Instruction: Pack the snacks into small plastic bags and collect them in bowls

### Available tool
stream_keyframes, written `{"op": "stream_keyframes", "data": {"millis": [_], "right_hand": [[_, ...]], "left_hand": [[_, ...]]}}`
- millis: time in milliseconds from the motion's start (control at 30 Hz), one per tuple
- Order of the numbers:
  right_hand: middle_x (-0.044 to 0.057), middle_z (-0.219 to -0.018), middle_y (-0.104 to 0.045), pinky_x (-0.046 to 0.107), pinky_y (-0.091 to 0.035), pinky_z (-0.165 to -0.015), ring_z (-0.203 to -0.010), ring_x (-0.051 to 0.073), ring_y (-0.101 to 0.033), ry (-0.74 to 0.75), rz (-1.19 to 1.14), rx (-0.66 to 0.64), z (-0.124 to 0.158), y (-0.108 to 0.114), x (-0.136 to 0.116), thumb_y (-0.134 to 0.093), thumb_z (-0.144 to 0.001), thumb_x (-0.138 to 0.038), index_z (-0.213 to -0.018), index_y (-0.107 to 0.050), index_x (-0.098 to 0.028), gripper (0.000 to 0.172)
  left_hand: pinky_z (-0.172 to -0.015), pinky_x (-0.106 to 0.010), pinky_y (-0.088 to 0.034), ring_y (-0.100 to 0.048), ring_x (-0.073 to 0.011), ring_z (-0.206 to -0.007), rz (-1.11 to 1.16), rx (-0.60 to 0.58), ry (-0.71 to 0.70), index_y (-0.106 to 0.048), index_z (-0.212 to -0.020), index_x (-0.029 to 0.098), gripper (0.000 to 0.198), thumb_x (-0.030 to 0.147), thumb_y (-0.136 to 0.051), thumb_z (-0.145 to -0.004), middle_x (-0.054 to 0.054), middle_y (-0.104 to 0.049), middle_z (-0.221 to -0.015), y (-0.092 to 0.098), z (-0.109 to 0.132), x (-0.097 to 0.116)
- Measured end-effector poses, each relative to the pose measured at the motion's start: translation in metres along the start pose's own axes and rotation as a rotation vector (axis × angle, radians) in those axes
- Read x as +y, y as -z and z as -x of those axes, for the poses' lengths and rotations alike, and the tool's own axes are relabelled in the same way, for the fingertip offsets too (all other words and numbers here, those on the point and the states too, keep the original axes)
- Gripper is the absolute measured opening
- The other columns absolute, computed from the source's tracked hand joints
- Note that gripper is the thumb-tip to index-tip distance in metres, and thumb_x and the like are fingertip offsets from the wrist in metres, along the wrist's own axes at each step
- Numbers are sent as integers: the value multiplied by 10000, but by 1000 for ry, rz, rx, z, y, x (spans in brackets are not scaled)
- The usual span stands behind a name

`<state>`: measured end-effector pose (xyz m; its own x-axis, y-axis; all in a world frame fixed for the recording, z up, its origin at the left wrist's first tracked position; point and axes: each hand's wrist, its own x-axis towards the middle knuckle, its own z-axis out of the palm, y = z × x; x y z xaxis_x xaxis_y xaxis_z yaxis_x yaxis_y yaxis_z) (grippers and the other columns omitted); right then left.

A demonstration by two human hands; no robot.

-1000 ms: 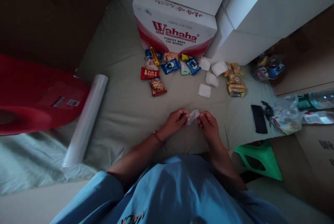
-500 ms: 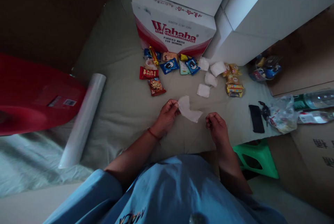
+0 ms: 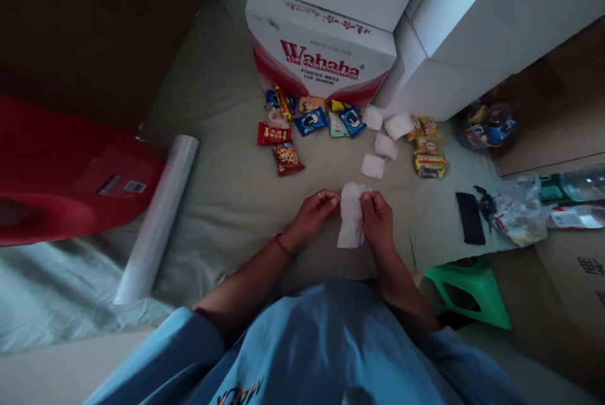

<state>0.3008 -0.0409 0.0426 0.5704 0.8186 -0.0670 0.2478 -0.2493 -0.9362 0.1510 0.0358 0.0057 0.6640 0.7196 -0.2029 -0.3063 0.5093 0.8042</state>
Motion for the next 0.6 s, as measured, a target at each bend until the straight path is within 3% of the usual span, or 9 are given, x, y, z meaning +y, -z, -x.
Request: {"op": "stream_keyframes", "data": {"millis": [100,233,433,600], "right_hand": [[-37,-673,-495,254,-380,-582,-613,137,-435,37,21,-1,-1,0,1,-529,-964,-581,-816,-569,-226,387],[-34,-676,-497,248,-371,-566,-597,130,-421,-2,-12,-94,0,4,8,-557,-955,-567,-835,-603,-226,365],[-33,-652,-503,238,-356,-535,-569,119,-416,-41,-79,-207,7,7,16,-608,-933,-558,-837,-642,-221,351],[-24,-656,-544,240,-364,-543,-573,123,-440,-47,-62,-275,5,9,18,-626,-924,-551,-855,-675,-220,342]], "left_hand": [[-581,-233,-461,-595,-122,-653,62,-46,85,-648,-890,160,470,592,-801,-784,-5,-642,-747,0,1,4],[-475,-201,-355,-519,-89,-568,74,-24,66,-628,-802,156,464,590,-791,-792,21,-566,-652,0,1,8],[-416,-199,-218,-404,-58,-484,48,-32,127,-623,-831,163,492,612,-810,-754,57,-501,-601,-1,2,13],[-440,-207,-191,-378,-44,-452,-14,-76,173,-619,-749,157,465,571,-829,-733,63,-491,-550,1,5,15]]}}
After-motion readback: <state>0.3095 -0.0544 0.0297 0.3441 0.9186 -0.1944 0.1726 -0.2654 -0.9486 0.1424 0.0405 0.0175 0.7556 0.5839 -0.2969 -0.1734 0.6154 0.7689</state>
